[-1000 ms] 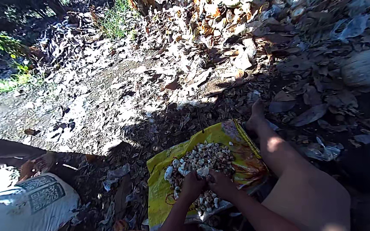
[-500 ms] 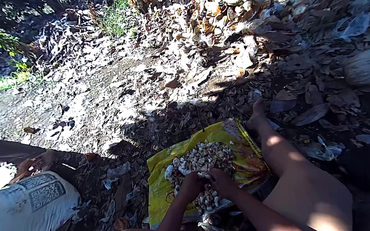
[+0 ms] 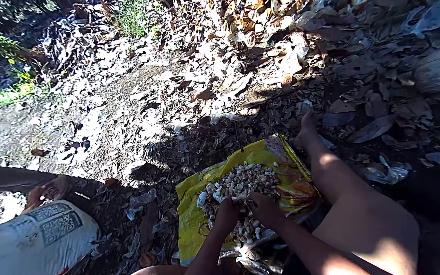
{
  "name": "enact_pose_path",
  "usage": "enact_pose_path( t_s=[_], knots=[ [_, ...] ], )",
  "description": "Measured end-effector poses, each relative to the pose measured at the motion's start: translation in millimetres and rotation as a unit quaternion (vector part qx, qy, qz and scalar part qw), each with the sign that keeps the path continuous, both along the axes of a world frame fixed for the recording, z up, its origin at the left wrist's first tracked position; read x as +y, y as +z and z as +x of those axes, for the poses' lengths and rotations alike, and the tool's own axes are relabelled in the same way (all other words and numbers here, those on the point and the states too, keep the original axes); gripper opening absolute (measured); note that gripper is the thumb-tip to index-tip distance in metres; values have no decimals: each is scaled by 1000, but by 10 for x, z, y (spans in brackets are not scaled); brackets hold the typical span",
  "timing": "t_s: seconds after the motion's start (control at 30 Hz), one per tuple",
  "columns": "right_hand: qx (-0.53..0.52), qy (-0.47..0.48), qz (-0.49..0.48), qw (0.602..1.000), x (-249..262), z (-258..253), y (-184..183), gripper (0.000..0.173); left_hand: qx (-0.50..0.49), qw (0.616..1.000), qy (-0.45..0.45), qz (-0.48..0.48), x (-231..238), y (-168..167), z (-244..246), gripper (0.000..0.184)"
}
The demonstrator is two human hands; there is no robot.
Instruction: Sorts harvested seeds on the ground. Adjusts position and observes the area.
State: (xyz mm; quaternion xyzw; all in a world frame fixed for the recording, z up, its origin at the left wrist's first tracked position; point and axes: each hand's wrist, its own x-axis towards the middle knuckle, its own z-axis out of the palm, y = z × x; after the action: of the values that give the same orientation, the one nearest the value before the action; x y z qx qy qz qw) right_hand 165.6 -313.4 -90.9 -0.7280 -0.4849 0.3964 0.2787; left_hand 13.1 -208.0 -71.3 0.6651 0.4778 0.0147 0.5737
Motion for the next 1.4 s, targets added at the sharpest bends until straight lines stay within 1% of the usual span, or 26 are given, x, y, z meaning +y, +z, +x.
enact_pose_path(
  t_s=[0.07,0.13,0.2,0.27,0.3,0.37,0.5,0.6,0.67,0.73,0.8,0.83,0.87,0.9,0.93,0.97,1.0,1.07,1.13,1.23,1.3,1.37,1.4],
  knots=[
    [-14,0,-5,1000,-4,-5,33,36,-59,993,81,-55,-1,-10,7,28],
    [-56,9,14,998,-11,-36,71,36,-105,973,162,-126,-21,0,25,30],
    [-102,26,39,994,-7,-79,92,44,-124,960,198,-152,-59,-4,31,28],
    [-136,37,66,988,-6,-142,77,50,-132,959,200,-150,-114,-32,39,24],
    [-150,37,83,984,-8,-177,45,49,-136,960,193,-152,-139,-40,46,23],
    [-167,36,111,979,-11,-212,0,42,-144,958,190,-158,-185,-59,70,24],
    [-174,39,120,977,-6,-195,-16,29,-139,957,193,-168,-210,-72,77,24],
    [-205,30,140,968,-1,-191,-63,21,-134,954,197,-179,-205,-45,75,23],
    [-223,26,131,966,9,-170,-117,19,-128,951,202,-194,-196,-17,80,24],
    [-224,29,89,970,19,-132,-126,21,-118,950,207,-203,-183,13,95,24],
    [-197,34,29,979,35,-82,-80,28,-88,963,180,-178,-145,0,86,25],
    [-174,32,9,984,36,-62,-52,35,-56,978,142,-144,-113,-59,52,28],
    [-158,34,-1,987,35,-48,-34,42,-8,992,84,-98,-74,-132,3,32],
    [-149,46,-4,988,31,-40,-14,47,52,997,15,-55,-37,-198,-48,36],
    [-142,66,-3,988,22,-37,11,50,104,993,-46,-29,-19,-239,-88,37],
    [-135,87,2,987,13,-40,18,50,134,987,-88,-31,-21,-271,-115,34],
    [-128,109,6,986,6,-47,5,47,143,982,-111,-53,-36,-299,-132,31],
    [-114,147,0,982,-3,-64,-66,38,127,977,-126,-114,-63,-362,-148,28],
    [-107,168,-10,980,-17,-89,-163,35,109,975,-128,-146,-90,-410,-164,25],
    [-104,181,-35,977,16,-96,-196,36,99,975,-156,-127,-52,-465,-194,23],
    [-92,168,-62,980,28,-72,-167,39,98,971,-185,-112,-4,-462,-209,25],
    [-80,138,-107,981,43,-42,-150,39,104,969,-201,-100,90,-489,-257,36],
    [-74,131,-139,979,50,-16,-149,40,119,970,-195,-79,147,-536,-303,40]
  ],
)
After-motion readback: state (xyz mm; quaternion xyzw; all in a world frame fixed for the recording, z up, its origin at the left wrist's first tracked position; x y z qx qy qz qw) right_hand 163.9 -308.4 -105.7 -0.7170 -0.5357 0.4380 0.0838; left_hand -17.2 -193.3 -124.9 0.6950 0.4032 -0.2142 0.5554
